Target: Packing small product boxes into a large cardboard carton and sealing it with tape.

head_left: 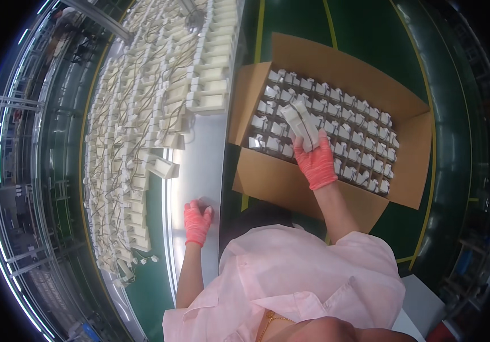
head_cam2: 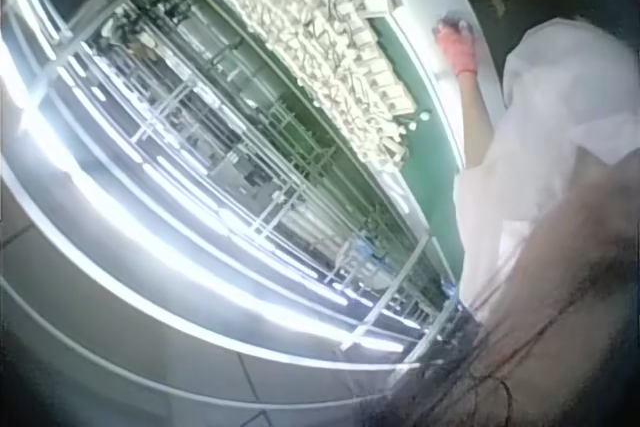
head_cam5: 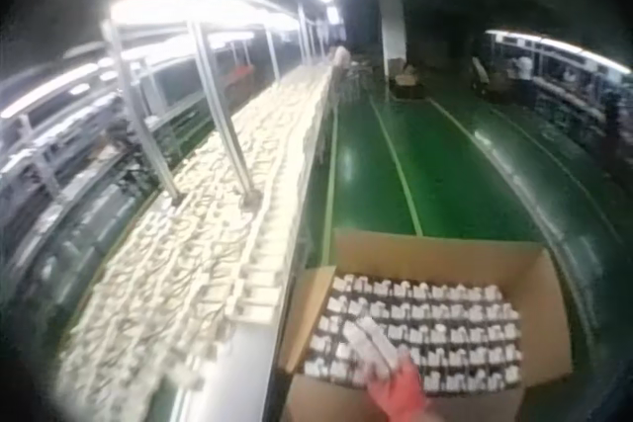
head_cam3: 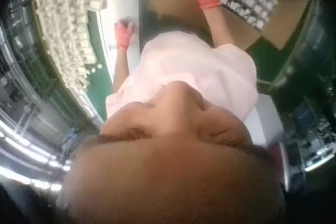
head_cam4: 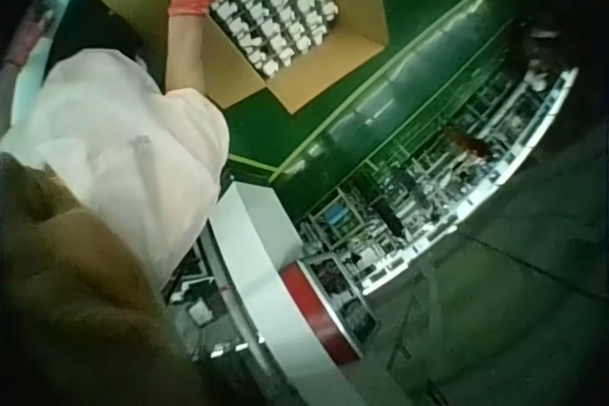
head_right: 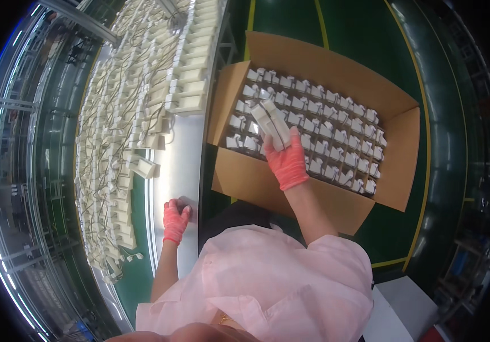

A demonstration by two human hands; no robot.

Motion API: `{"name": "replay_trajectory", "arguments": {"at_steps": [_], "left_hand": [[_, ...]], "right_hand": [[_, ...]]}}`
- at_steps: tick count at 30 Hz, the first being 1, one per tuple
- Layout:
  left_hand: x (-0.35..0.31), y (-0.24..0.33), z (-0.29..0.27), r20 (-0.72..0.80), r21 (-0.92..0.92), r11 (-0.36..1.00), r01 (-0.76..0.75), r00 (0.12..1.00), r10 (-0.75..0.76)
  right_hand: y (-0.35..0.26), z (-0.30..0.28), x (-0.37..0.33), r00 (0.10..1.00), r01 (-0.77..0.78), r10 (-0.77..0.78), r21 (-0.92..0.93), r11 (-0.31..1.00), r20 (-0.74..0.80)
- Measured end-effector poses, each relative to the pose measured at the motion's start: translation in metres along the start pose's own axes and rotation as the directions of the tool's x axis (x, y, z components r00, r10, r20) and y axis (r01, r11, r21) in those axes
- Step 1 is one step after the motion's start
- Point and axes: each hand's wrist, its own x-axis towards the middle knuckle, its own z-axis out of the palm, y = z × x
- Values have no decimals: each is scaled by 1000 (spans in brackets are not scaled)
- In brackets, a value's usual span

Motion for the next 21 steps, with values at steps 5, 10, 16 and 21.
{"name": "replay_trajectory", "arguments": {"at_steps": [5,10,16,21], "left_hand": [[10,5,0,1,-21,1000,-17,1000,17],[1,2,1,-11,26,1000,-5,1000,5],[12,-13,5,-19,24,999,-42,999,43],[13,-4,4,0,26,999,-38,999,38]], "right_hand": [[-34,-10,14,989,133,-134,-17,991,-67],[-163,-20,34,430,686,-888,-699,205,162],[-315,-40,0,513,543,-854,-804,241,90],[-333,-49,-1,716,639,-677,-550,538,170]]}}
